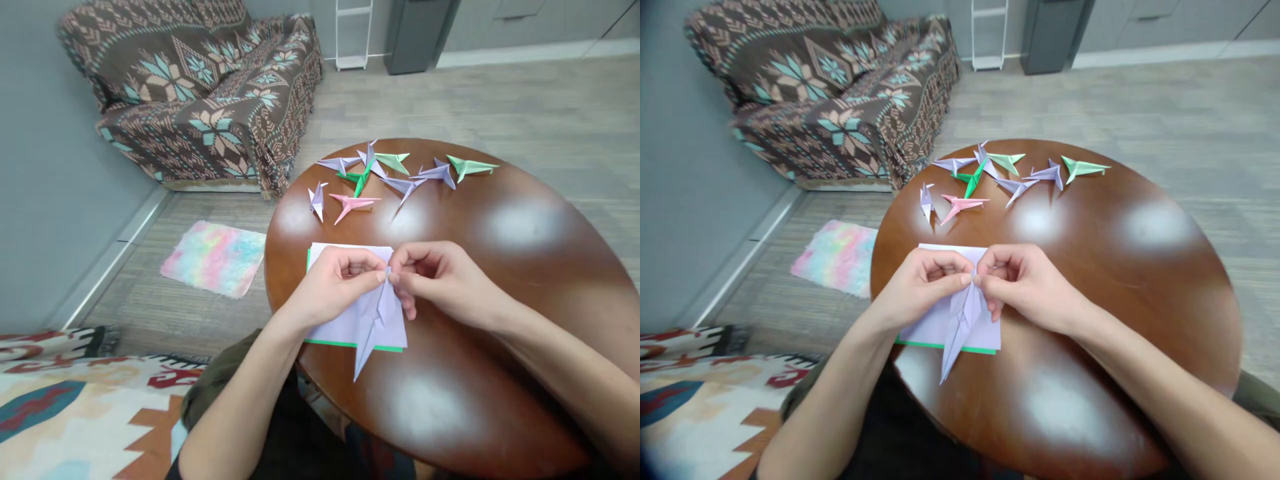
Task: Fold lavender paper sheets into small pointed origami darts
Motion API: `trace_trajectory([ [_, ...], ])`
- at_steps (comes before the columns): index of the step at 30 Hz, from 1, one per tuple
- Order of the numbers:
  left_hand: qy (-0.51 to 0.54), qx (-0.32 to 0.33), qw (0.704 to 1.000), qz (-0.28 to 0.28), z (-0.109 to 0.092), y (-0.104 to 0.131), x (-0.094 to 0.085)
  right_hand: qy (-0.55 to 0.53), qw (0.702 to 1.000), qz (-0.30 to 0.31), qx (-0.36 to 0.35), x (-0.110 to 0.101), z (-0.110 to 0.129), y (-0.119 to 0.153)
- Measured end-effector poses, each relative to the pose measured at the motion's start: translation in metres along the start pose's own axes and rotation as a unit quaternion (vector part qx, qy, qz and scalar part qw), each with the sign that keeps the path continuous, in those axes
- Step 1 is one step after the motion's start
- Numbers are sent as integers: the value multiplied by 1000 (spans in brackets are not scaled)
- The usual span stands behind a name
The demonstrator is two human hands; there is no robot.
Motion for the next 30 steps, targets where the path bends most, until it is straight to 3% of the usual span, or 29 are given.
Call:
trace_trajectory([
  [13, 9, -19, 1000, -15, 2, 0, 1, 91, 996, -22, -15, -2, 4, 1],
  [23, 39, -29, 999, 3, 5, 1, 3, 17, 999, -14, -39, -3, 10, 0],
  [30, 91, -32, 994, -51, 6, 0, 0, -9, 999, -19, -41, -4, 6, 0],
])
Point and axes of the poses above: each hand's wrist, its own y-axis away from the middle knuckle, its own x-axis out of the palm, z = x × y, the point moved 7 cm from there along -y, towards the middle knuckle, and after that the axes turned 10 degrees about -y, right-handed, at the moved point
